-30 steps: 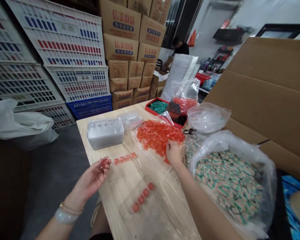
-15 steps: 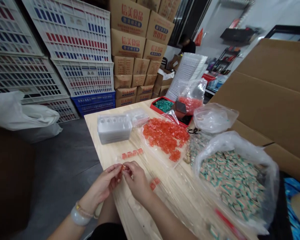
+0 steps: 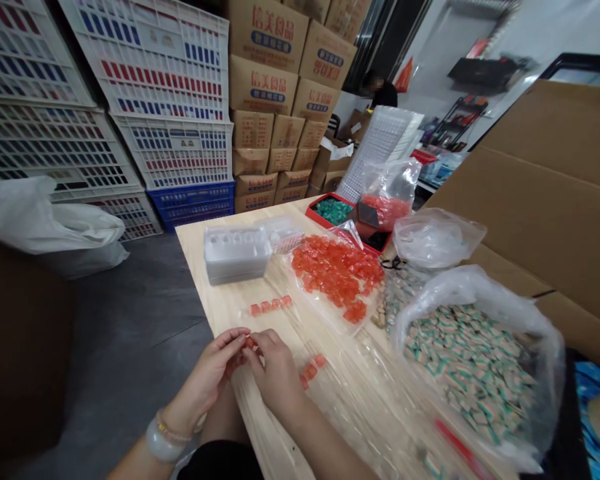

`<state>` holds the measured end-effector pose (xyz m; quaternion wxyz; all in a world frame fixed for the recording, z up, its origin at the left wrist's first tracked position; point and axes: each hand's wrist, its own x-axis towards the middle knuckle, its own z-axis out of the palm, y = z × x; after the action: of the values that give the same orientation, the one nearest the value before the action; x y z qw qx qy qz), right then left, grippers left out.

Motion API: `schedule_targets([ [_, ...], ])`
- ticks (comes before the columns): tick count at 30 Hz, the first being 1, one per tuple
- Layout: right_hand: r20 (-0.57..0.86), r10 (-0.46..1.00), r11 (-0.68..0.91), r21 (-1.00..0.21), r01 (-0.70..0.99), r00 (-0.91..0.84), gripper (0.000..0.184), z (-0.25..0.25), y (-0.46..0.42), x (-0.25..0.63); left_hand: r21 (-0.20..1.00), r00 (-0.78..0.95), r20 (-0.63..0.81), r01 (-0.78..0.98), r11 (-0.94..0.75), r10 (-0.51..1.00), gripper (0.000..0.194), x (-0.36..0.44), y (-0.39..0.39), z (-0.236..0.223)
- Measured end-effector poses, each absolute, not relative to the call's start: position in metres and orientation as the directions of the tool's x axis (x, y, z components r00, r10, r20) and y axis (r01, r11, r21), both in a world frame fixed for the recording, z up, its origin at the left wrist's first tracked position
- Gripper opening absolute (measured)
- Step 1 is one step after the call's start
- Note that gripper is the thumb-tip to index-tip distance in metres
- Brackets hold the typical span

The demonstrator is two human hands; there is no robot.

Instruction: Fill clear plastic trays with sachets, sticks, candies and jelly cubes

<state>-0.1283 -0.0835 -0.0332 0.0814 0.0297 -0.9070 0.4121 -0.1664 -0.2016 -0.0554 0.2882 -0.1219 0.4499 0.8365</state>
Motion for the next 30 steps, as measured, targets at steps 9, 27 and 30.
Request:
schedule_targets([
  [9, 0.14, -0.233, 0.859, -0.435, -0.271, -0.962, 0.019, -0.018, -0.081, -0.17, 0.966, -0.96, -0.231, -0.246, -0.083, 0.155, 0.036, -0.19, -0.218, -0.061],
  [27, 0.103, -0.401, 0.907, -0.09, -0.41, -0.91, 0.022, -0.038, -0.062, -0.206, 0.524, -0.889, 0.28, 0.458, 0.718, 0.362, 0.033, -0.206, -0.222, -0.073],
  [30, 0.173, -0.187, 0.957, -0.191, -0.219, -0.967, 0.025, -0.023, -0.047, -0.18, 0.466, -0.814, 0.333, 0.581, 0.668, 0.476, 0.024, -0.187, -0.228, -0.07],
])
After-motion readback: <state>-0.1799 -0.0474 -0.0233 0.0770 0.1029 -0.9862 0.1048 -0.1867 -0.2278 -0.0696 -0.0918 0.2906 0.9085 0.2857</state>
